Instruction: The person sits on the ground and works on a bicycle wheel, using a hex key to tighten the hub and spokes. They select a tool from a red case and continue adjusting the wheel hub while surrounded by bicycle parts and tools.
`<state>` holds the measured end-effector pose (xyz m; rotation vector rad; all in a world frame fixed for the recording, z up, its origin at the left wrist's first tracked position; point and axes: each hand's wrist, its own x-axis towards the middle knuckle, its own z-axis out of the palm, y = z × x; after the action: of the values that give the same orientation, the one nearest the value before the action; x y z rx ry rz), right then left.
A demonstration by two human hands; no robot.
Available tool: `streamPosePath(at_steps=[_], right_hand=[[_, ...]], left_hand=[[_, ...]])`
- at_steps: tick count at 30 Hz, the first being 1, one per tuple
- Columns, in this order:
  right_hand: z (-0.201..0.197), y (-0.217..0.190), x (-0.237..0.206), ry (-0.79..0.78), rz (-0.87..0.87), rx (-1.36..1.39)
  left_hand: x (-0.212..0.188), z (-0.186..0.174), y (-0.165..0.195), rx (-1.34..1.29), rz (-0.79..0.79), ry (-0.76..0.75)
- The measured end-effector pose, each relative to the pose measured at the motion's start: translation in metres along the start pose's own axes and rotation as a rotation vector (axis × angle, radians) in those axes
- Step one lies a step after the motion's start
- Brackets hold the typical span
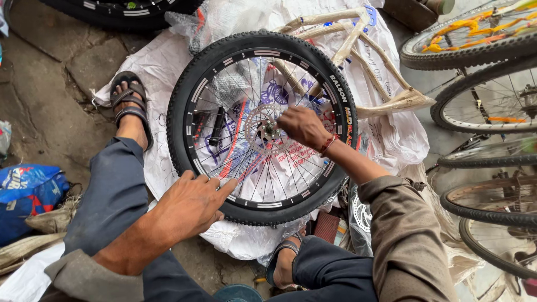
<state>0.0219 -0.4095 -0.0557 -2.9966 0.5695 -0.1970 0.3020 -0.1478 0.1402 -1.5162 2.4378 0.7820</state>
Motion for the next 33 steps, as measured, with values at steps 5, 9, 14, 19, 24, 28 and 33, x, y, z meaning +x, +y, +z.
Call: streamPosePath(at_steps=[5, 9, 14, 19, 24, 28, 33], right_hand=[[0.007, 0.002, 0.026, 0.051, 0.173, 0.18], [0.023, 0.006, 0.031, -0.067, 0.231, 0.081], [0.029, 0.009, 0.027, 0.051, 0.142, 0.109], [0.028, 0.008, 0.028, 0.065, 0.144, 0.105], [0.032, 0.011, 0.029, 0.059, 0.165, 0.085], [0.037, 0.016, 0.027, 0.064, 0.171, 0.066], [0.039, 0.017, 0.025, 0.119, 0.185, 0.056]], left_hand=[[0.001, 0.0, 0.001, -0.005, -0.036, -0.034], [0.0, 0.0, -0.003, -0.005, -0.039, -0.012], [-0.004, 0.002, -0.009, 0.003, -0.047, -0.014], [-0.007, 0.001, -0.011, 0.01, -0.051, -0.053], [-0.005, -0.002, -0.012, 0.018, -0.062, -0.079], [-0.001, -0.003, -0.012, 0.016, -0.063, -0.096], [0.004, -0.001, -0.009, 0.021, -0.05, -0.083]])
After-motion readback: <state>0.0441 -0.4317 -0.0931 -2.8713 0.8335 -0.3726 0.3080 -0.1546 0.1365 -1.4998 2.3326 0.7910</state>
